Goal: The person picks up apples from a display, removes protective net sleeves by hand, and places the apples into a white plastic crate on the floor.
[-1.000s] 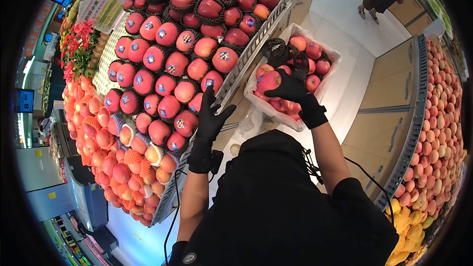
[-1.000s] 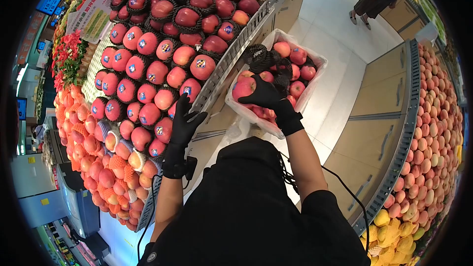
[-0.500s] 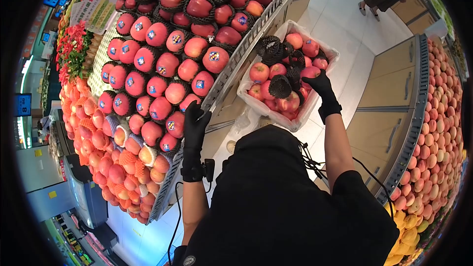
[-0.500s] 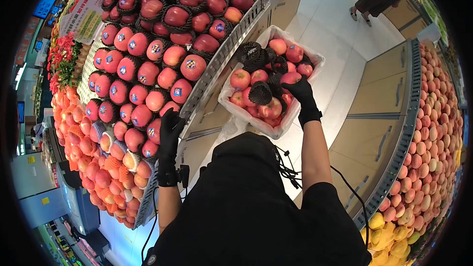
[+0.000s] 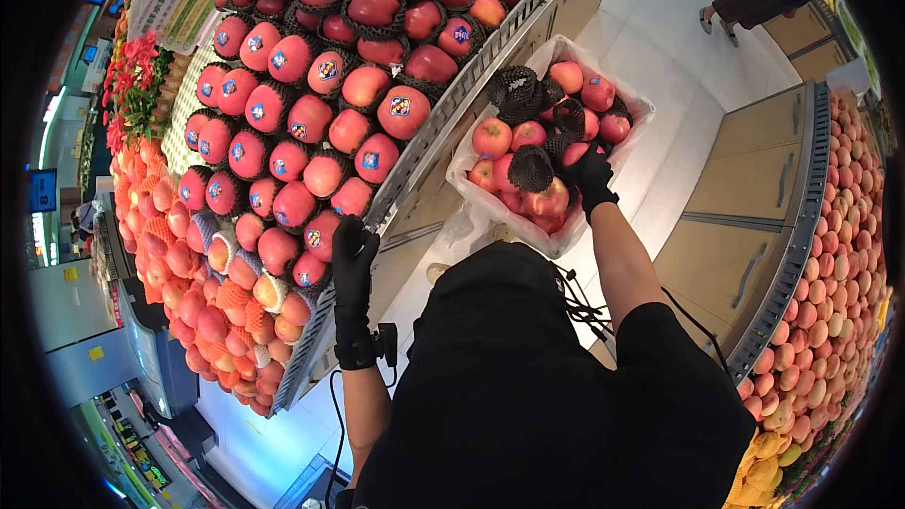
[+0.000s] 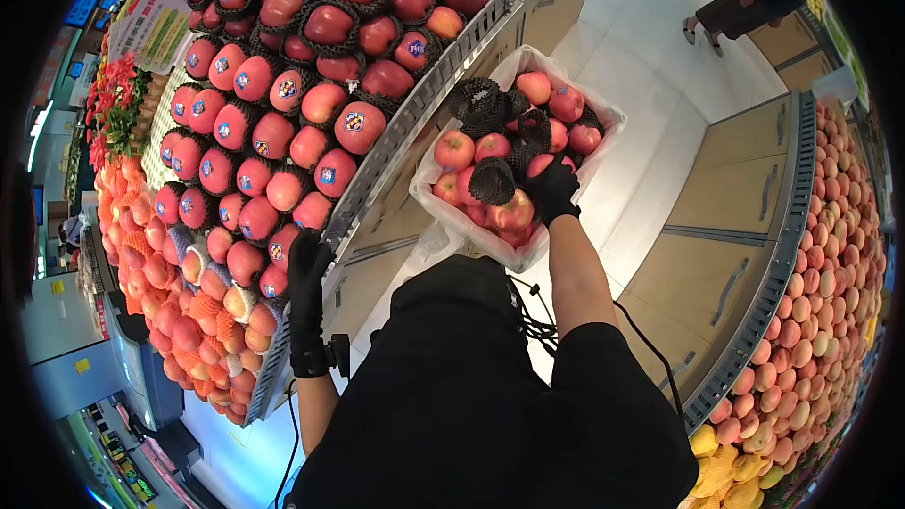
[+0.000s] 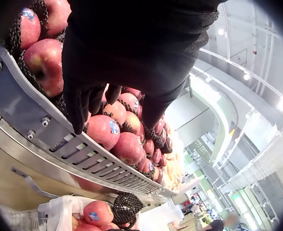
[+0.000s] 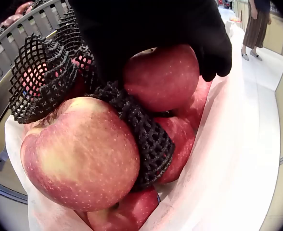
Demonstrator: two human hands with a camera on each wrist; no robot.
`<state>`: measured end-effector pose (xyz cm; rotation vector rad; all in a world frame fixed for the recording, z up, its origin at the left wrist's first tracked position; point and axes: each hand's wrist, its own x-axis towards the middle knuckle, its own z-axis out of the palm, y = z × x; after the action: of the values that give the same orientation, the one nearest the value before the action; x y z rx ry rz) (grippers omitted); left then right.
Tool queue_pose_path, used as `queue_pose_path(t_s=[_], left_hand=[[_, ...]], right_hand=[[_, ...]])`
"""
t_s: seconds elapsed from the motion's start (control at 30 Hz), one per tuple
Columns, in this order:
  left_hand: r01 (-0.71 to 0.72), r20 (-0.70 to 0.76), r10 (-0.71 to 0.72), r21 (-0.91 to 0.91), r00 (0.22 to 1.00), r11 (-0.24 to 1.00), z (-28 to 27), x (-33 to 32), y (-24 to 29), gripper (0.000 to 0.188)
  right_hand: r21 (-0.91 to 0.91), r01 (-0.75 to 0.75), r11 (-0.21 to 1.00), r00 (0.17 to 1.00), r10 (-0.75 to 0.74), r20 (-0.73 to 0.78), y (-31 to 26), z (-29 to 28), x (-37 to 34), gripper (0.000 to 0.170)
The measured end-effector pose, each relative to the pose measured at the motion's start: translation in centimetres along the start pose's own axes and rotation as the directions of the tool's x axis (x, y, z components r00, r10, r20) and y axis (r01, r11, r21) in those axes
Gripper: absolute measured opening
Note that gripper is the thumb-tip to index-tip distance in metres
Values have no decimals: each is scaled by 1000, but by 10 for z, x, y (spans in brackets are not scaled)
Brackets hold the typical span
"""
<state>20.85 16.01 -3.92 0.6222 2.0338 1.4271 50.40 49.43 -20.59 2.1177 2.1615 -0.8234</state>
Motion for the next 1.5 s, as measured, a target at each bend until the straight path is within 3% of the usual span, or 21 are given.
queue_pose_path(t_s=[0.13, 0.2, 0.27, 0.33, 0.4, 0.5, 0.63, 0.7, 0.73, 0.77, 0.83, 0.9, 0.93, 1.0, 1.07, 1.13, 1.2, 1.3, 1.33, 1.4, 1.5], left_hand=[[36, -12, -36, -46, 999, 998, -3, -4, -3, 56], [57, -1, -57, -53, 998, 997, -2, -6, -5, 55], [58, -1, -58, -56, 998, 997, 1, -6, -5, 54], [44, -9, -44, -51, 999, 998, 2, -5, -5, 53], [47, -4, -48, -64, 999, 997, 0, -2, -6, 52], [46, -1, -46, -102, 999, 994, 0, 1, 0, 52], [12, -17, -16, -175, 1000, 984, -4, 4, 2, 52], [-23, -39, 18, -144, 999, 989, -6, 5, 6, 52], [-29, -51, 21, -149, 998, 988, -7, 5, 5, 51], [-33, -62, 24, -154, 998, 988, -9, 4, 5, 51], [-58, -107, 41, -160, 993, 985, -11, 2, 7, 49], [-58, -150, 26, -210, 988, 976, -14, 0, 10, 48], [-94, -198, 55, -197, 979, 976, -14, -1, 12, 38], [-88, -239, 32, -226, 970, 970, -20, -5, 13, 27], [-99, -298, 22, -246, 954, 964, -24, -9, 11, 17], [-128, -378, 23, -256, 925, 958, -30, -12, 3, 14], [-187, -404, 65, -272, 912, 944, -39, -17, -2, 17], [-251, -490, 89, -276, 867, 928, -46, -23, -3, 25], [-273, -515, 98, -278, 852, 921, -50, -24, -4, 27], [-291, -565, 87, -281, 820, 914, -54, -28, -3, 32], [-284, -610, 49, -294, 791, 913, -63, -34, -6, 34]], right_hand=[[63, 21, 998, 999, -22, 24, 13, 5, 7, 120], [28, 35, 999, 995, -37, 93, 46, 30, 36, 120], [109, 180, 978, 981, -187, 54, 103, 88, 83, 113], [367, 285, 885, 952, -305, -4, 112, 93, 91, 99], [730, 320, 604, 924, -370, -98, 96, 70, 83, 79], [497, 132, 858, 991, -108, -76, 91, 54, 103, 66], [426, 146, 893, 984, -87, -154, 53, 7, 84, 53], [524, 336, 782, 942, -293, -165, 87, 50, 145, 45], [365, 608, 705, 793, -520, -317, 70, 29, 128, 41], [342, 627, 700, 772, -500, -392, 53, 21, 123, 39], [506, 423, 752, 906, -349, -238, 37, 14, 131, 33], [562, 484, 671, 874, -405, -268, 16, 8, 128, 18], [589, 511, 626, 856, -431, -284, 6, 5, 128, 12], [144, 747, 649, 648, -663, -376, -10, 14, 138, 12], [-334, 799, 499, 395, -856, -333, -22, 23, 148, 14], [40, 807, 589, 571, -762, -306, -62, -7, 105, 8], [181, 803, 568, 596, -771, -224, -75, 10, 111, 19], [301, 833, 464, 545, -780, -308, -105, 0, 78, 22], [394, 687, 611, 708, -684, -173, -119, -2, 75, 20], [584, 684, 438, 668, -698, -259, -127, 6, 59, 18], [266, 887, 378, 451, -833, -319, -136, 5, 45, 17]])
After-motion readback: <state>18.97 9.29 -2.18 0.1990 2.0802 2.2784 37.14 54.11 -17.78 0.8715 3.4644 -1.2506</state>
